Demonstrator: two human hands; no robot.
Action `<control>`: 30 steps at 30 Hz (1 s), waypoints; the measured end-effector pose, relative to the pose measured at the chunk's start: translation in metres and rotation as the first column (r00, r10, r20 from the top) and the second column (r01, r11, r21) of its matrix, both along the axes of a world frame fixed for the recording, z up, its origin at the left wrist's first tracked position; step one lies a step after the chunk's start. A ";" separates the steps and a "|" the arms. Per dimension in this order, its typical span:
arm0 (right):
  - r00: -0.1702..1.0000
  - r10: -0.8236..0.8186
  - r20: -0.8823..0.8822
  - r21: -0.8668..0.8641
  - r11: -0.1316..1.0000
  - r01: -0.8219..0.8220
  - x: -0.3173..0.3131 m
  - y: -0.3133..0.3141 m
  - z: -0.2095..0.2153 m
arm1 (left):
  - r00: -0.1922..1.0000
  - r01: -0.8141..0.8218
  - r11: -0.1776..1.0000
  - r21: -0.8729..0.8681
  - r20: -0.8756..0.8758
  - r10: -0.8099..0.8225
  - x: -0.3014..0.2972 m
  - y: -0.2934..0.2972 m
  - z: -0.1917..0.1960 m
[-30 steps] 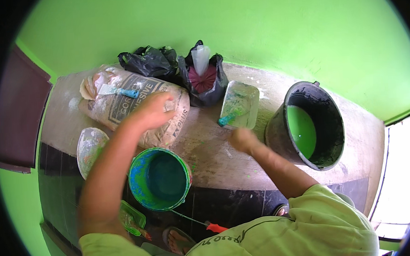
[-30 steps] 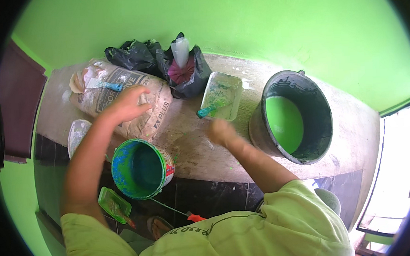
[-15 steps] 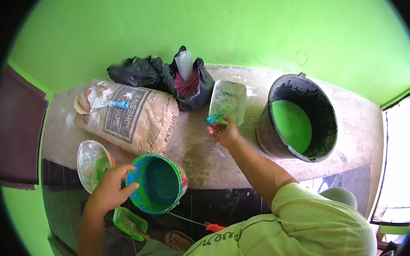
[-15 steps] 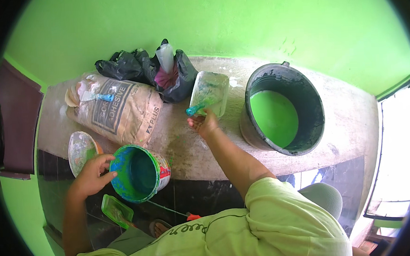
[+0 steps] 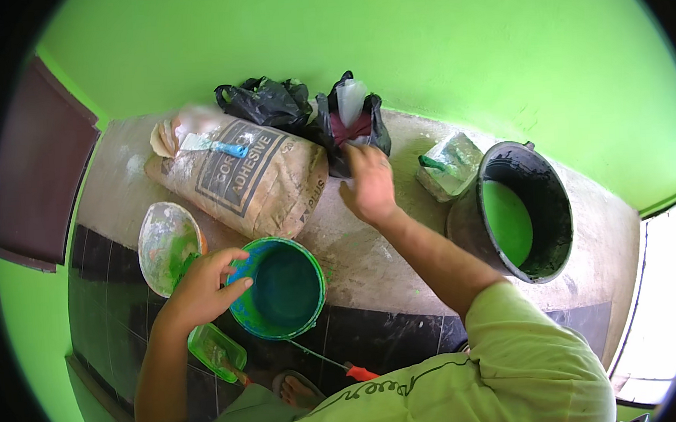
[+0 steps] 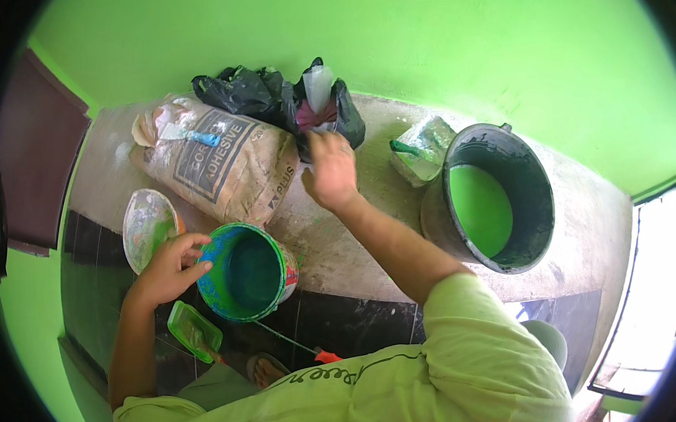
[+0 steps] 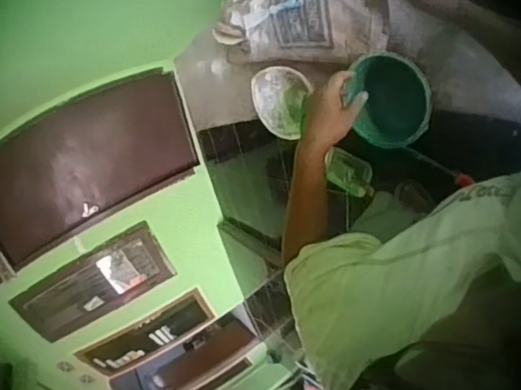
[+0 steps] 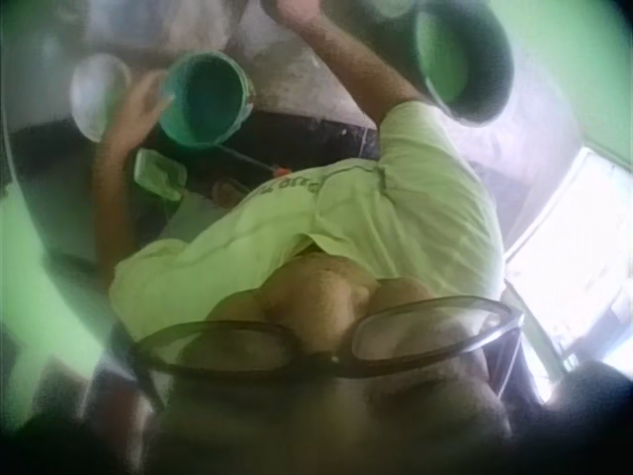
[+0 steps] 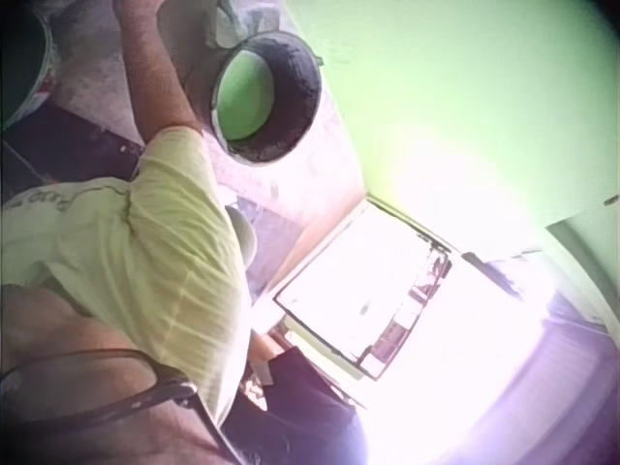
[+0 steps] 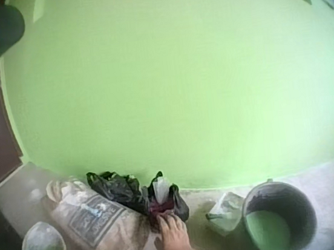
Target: The person scoops green paint from a bucket into a small container, then pours the paint back into the bucket. They then open a pink plastic bag and pour its contents into the bucket, mixing the materials together.
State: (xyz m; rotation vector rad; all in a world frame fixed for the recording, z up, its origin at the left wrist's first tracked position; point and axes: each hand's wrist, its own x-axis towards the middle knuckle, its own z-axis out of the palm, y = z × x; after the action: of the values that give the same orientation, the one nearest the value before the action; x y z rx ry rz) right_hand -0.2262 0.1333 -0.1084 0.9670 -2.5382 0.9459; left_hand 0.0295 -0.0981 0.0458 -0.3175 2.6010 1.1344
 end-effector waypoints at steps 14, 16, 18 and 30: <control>1.000 0.013 0.007 0.794 0.608 -0.013 -0.072 0.020 -0.058 | 0.998 0.022 0.994 0.105 -0.054 -0.016 -0.001 0.009 0.006; 1.000 -0.002 -0.011 0.791 0.611 0.009 -0.065 0.025 -0.052 | 0.999 0.026 0.993 0.116 -0.033 -0.023 -0.001 0.012 0.008; 1.000 0.017 0.006 0.794 0.608 -0.015 -0.055 0.029 -0.040 | 0.999 0.030 0.993 0.113 0.025 -0.033 0.001 0.014 0.014; 0.951 0.233 0.203 0.829 0.476 -0.294 0.081 0.116 0.005 | 0.990 0.137 0.987 0.079 0.003 -0.138 -0.018 0.027 -0.004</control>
State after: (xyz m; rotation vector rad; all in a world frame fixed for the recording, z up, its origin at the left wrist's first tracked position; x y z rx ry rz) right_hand -0.1448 0.2494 -0.1035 1.6249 -2.9538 -0.3992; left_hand 0.0118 -0.0715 0.0421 -0.1231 2.5192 1.1802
